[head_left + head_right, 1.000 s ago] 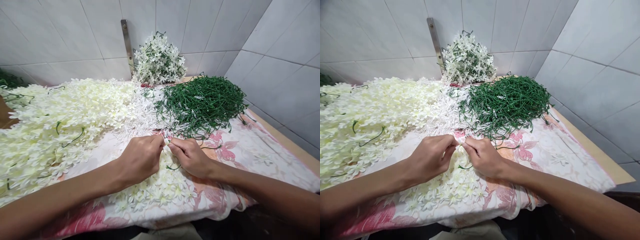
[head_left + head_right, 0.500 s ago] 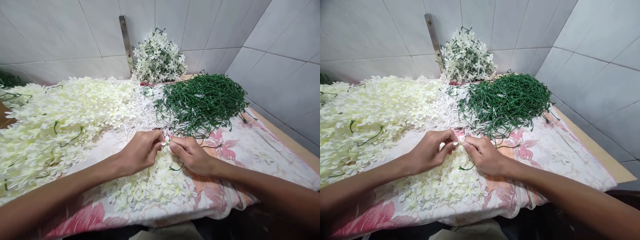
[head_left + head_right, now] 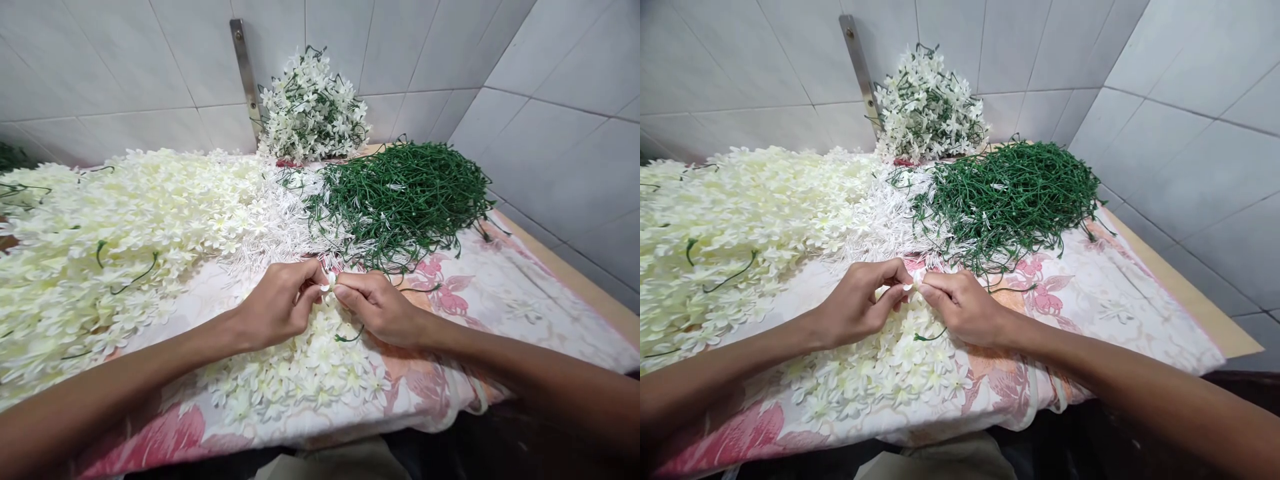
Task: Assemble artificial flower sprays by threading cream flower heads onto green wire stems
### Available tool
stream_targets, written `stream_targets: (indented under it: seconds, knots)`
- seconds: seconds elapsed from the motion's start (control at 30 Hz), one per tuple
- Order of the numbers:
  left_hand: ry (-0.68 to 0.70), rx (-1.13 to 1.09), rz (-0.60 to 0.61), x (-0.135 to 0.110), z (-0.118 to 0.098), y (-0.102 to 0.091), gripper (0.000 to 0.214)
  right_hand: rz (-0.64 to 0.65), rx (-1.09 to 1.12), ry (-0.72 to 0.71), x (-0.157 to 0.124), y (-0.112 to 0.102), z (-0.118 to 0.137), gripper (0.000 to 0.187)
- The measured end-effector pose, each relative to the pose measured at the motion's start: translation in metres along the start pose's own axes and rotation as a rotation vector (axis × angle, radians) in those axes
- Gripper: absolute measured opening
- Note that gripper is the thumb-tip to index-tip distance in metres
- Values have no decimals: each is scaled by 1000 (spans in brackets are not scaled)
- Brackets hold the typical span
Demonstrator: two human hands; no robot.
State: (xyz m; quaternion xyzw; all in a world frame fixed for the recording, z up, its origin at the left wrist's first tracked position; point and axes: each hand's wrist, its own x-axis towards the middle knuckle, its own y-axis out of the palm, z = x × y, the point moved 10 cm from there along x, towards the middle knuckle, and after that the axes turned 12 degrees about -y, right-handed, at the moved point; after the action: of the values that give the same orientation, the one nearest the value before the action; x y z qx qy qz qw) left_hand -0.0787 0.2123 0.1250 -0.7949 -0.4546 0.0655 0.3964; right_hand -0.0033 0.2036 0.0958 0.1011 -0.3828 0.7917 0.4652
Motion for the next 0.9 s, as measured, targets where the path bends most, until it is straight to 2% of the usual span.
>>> stream_targets:
  seconds: [0.2, 0.43, 0.57, 0.67, 0.73, 0.8, 0.87, 0.9]
  knots:
    - [-37, -82, 21, 3, 4, 4, 12, -12, 8, 17, -1, 0, -2, 36]
    - [-238, -342, 178, 7, 20, 9, 14, -89, 181, 120, -7, 1, -13, 40]
    - [-288, -348, 205, 8, 20, 2, 29, -135, 220, 143, -8, -3, -16, 41]
    - [-283, -274, 128, 9, 16, -16, 35, -161, 210, 118, -7, -8, -15, 42]
    - [-242, -136, 8, 11, 4, -32, 33, -178, 207, 110, -5, -9, -16, 42]
    - [-152, 29, -99, 14, -19, -42, 27, -189, 207, 102, -3, -9, -18, 41]
    - [14, 162, -121, 22, -56, -35, 23, -199, 225, 113, -1, -8, -22, 39]
    - [120, 222, -85, 27, -77, -23, 21, -210, 243, 143, -1, -7, -26, 37]
